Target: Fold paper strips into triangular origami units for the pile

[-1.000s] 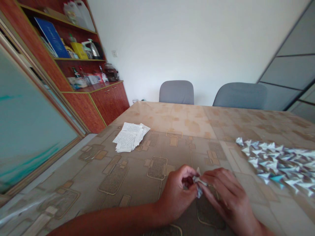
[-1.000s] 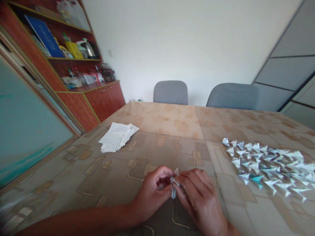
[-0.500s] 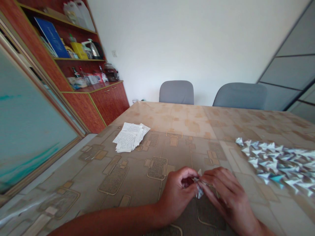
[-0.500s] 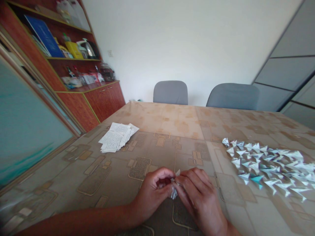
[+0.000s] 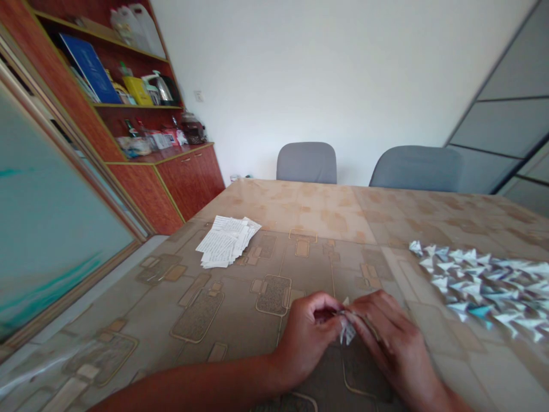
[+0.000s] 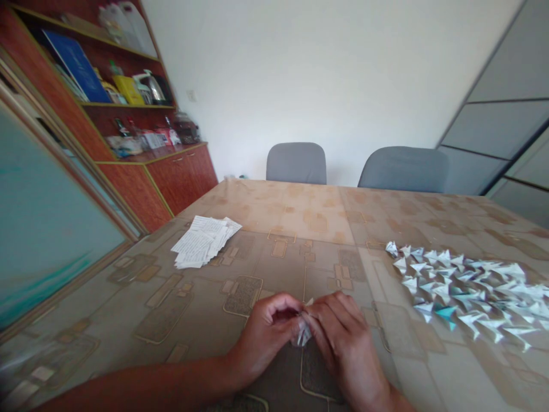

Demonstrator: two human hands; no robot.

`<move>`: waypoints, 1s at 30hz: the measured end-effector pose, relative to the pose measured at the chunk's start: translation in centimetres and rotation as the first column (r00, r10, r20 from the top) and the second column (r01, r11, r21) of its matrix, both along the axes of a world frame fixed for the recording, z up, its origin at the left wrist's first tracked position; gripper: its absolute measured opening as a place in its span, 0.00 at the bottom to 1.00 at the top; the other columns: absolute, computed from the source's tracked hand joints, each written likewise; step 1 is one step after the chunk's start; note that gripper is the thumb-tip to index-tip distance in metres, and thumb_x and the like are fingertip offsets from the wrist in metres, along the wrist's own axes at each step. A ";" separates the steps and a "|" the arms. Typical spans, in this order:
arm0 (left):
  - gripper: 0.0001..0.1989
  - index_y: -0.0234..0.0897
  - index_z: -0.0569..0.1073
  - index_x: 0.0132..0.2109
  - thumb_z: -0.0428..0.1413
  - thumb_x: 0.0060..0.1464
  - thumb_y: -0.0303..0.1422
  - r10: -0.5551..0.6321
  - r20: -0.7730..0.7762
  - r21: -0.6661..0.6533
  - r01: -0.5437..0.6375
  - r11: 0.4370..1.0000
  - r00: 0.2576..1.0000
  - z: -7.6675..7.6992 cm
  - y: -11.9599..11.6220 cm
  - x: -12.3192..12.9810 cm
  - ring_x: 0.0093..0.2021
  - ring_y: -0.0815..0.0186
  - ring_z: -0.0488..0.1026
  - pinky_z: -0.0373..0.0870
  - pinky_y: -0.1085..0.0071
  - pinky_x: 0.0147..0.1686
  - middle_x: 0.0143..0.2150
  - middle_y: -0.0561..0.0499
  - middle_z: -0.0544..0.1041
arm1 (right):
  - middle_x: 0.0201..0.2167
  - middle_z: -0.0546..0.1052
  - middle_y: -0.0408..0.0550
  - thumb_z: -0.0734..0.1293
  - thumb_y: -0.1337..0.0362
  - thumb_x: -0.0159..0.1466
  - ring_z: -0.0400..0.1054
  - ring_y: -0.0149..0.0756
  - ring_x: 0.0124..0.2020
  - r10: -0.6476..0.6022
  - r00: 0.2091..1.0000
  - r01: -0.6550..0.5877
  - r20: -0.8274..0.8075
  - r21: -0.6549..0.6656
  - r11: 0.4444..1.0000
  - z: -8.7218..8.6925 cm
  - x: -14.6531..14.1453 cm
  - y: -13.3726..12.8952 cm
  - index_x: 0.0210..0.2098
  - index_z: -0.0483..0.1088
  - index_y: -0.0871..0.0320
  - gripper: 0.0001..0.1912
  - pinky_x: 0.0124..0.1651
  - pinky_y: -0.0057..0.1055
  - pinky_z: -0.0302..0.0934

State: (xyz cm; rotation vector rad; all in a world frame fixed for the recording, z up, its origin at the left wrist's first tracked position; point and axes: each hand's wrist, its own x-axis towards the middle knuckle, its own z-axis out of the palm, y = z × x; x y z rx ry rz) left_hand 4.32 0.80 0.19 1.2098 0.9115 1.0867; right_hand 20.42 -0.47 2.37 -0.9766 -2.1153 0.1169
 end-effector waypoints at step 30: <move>0.13 0.32 0.73 0.28 0.61 0.47 0.40 0.002 0.004 -0.071 -0.001 0.997 1.000 1.0 0.8 -0.3 0.23 0.71 0.65 0.62 0.75 0.26 0.23 0.55 0.69 | 0.27 0.76 0.42 0.63 0.61 0.67 0.72 0.33 0.29 -0.082 0.935 -0.085 -0.345 -0.443 0.892 0.7 -0.1 0.0 0.32 0.72 0.55 0.09 0.32 0.25 0.65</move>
